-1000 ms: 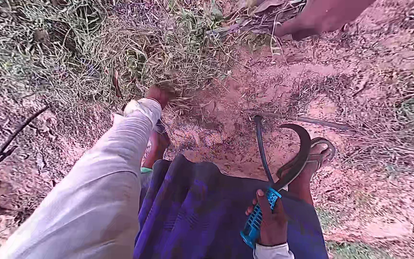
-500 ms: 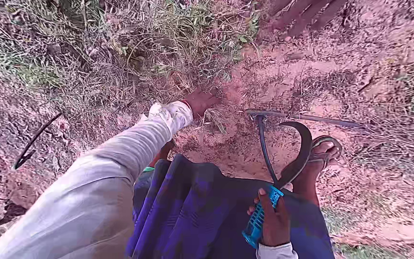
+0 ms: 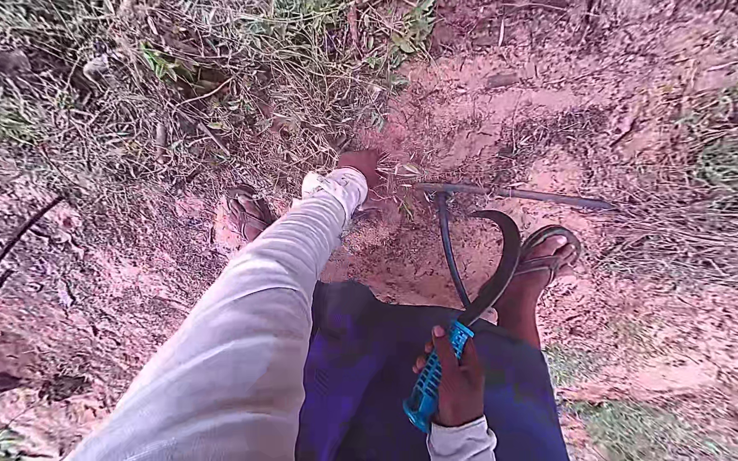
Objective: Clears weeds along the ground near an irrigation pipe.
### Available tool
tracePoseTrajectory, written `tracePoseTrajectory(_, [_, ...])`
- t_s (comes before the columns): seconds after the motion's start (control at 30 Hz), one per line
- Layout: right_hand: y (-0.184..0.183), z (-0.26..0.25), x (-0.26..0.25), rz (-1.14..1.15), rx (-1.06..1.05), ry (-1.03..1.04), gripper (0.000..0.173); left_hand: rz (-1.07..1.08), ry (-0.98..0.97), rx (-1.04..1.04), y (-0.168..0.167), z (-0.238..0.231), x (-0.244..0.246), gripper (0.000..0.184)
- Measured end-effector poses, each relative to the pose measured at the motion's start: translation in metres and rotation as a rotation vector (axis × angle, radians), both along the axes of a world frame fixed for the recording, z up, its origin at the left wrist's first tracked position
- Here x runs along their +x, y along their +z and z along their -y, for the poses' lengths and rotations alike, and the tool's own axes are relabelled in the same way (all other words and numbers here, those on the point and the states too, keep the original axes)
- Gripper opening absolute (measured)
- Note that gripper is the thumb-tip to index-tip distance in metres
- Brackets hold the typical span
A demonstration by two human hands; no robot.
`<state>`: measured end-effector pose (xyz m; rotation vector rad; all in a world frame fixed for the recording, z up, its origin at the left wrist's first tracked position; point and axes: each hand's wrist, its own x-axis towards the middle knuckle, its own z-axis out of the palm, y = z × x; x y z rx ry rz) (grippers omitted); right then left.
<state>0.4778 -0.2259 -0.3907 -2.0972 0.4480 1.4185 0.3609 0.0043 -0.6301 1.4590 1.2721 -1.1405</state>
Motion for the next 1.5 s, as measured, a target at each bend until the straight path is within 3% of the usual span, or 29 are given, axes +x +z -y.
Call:
tracePoseTrajectory(0.17, [0.006,-0.006,0.007,-0.005,-0.013,-0.014,0.007,-0.184,-0.123,-0.118,0.012,0.036,-0.067,0.048])
tracePoseTrajectory(0.23, [0.008,-0.007,0.010,0.000,-0.018,-0.010,0.007,-0.076,-0.174,-0.041,0.023,0.046,-0.073,0.053])
tracePoseTrajectory(0.33, [0.009,-0.008,0.011,0.016,0.000,-0.033,0.006,0.252,-0.141,0.085,0.040,0.043,-0.016,0.076])
tracePoseTrajectory(0.4, [0.009,-0.009,0.011,0.023,0.007,-0.048,0.006,0.362,-0.062,0.083,0.034,0.037,0.040,0.087])
tracePoseTrajectory(0.53, [0.008,-0.012,0.015,0.027,-0.008,-0.053,0.008,0.362,0.066,0.045,-0.023,0.046,0.130,0.084])
tracePoseTrajectory(0.63, [0.010,-0.010,0.019,0.023,-0.027,-0.056,0.005,0.295,0.119,0.055,-0.036,0.063,0.163,0.090])
tracePoseTrajectory(0.67, [0.010,-0.009,0.021,0.018,-0.031,-0.064,0.005,0.284,0.145,0.038,-0.034,0.065,0.167,0.083])
tracePoseTrajectory(0.77, [0.013,-0.008,0.025,-0.003,-0.040,-0.081,0.006,0.306,0.104,-0.037,-0.022,0.063,0.159,0.060])
tracePoseTrajectory(1.0, [0.014,-0.012,0.030,0.024,-0.033,-0.116,0.006,0.486,-0.109,0.031,0.020,0.026,0.074,0.053])
tracePoseTrajectory(1.03, [0.014,-0.013,0.029,0.027,-0.031,-0.106,0.007,0.462,-0.139,0.032,0.022,0.018,0.065,0.059])
tracePoseTrajectory(1.13, [0.012,-0.012,0.027,0.060,-0.011,-0.070,0.008,0.413,-0.204,0.025,0.021,-0.004,0.059,0.060])
tracePoseTrajectory(1.2, [0.008,-0.006,0.033,0.200,0.095,-0.012,0.008,0.419,-0.205,0.027,0.020,-0.011,0.061,0.057])
tracePoseTrajectory(1.27, [-0.003,0.000,0.063,0.433,0.271,0.151,0.011,0.405,-0.210,0.008,0.024,-0.013,0.064,0.058])
tracePoseTrajectory(1.33, [-0.016,-0.006,0.122,0.635,0.320,0.364,0.022,0.417,-0.200,0.001,0.032,-0.010,0.063,0.057])
tracePoseTrajectory(1.4, [-0.034,-0.031,0.192,0.751,0.186,0.521,0.036,0.440,-0.177,0.014,0.041,-0.014,0.061,0.057])
tracePoseTrajectory(1.5, [-0.067,-0.073,0.277,0.643,-0.136,0.659,0.046,0.501,-0.120,0.084,0.046,-0.027,0.055,0.055])
